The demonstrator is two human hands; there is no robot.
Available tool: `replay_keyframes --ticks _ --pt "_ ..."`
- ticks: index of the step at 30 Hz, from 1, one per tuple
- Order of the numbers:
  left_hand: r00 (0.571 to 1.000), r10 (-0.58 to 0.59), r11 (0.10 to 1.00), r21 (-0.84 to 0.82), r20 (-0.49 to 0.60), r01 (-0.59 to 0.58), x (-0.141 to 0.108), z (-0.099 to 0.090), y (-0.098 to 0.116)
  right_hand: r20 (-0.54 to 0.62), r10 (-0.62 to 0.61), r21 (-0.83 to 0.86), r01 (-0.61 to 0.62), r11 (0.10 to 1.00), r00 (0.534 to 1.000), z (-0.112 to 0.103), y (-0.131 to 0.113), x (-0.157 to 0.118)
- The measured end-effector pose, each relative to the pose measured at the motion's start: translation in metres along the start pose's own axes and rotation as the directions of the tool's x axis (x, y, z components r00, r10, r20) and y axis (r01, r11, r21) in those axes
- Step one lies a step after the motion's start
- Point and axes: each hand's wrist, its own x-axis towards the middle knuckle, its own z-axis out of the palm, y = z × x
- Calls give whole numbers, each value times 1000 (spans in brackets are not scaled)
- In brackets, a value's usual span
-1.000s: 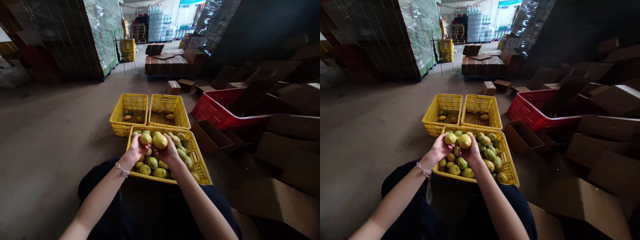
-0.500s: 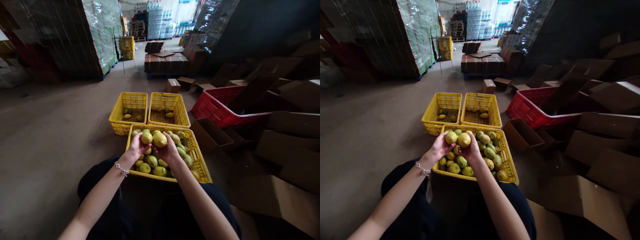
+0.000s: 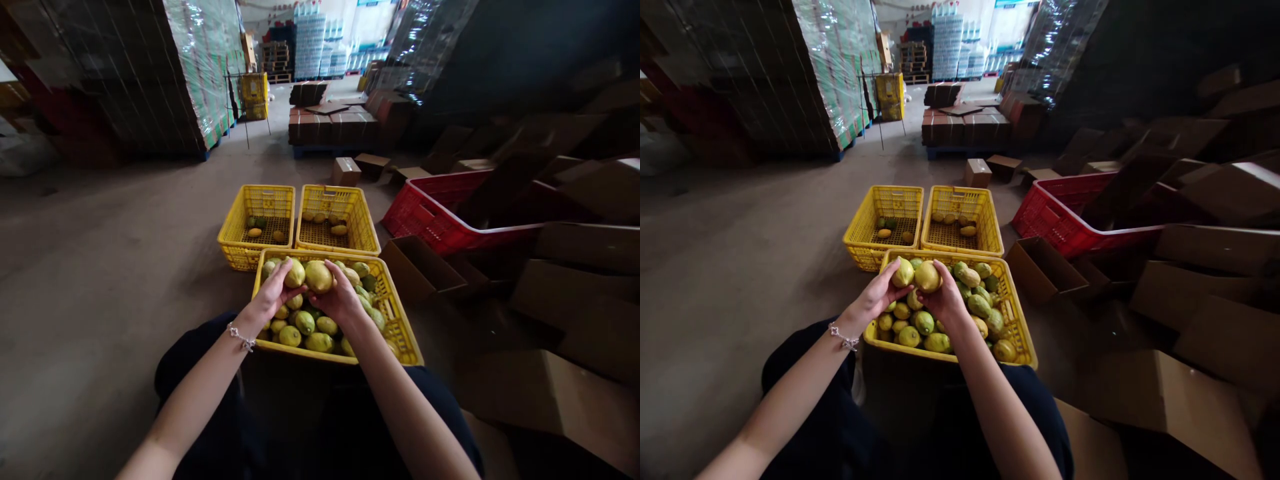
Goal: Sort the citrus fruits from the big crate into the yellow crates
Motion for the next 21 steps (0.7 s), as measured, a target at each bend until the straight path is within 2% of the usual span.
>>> replay_keyframes --ticks 3,4,5,6,7,9,10,11,12,14,17,21 --pt "990 137 986 87 36 -139 -1 -3 0 7 -137 -96 137 986 991 -4 1 2" --pt "977 210 970 117 36 -213 -1 -4 -1 6 -235 -144 234 962 972 -5 3 2" --pt "957 290 947 138 34 -291 -1 -5 -1 7 -363 -206 356 911 932 -6 4 1" --pt "932 361 920 149 32 -362 -1 -6 -2 17 -506 -282 490 825 862 -7 6 1" --pt "910 413 898 150 33 -413 -1 -6 -2 44 -646 -369 613 698 762 -8 8 0" --pt "890 454 879 140 41 -455 -2 -7 0 175 -835 -520 769 372 522 -10 10 -2" --pt "887 458 877 137 52 -461 -4 -8 1 265 -869 -563 799 213 418 -11 11 -2" --pt "881 468 870 140 71 -473 -5 -9 3 346 -876 -582 809 80 336 -12 12 -2" --pt "868 487 854 155 100 -497 -6 -10 4 408 -871 -586 810 -19 275 -13 12 -1" --pt "818 542 789 220 190 -574 -9 -13 7 465 -862 -584 802 -126 203 -16 14 1" --pt "746 576 677 315 334 -665 -11 -17 9 462 -875 -585 790 -181 142 -19 16 3" --pt "748 571 686 303 339 -661 -14 -18 8 489 -870 -545 802 -246 66 -22 17 4"
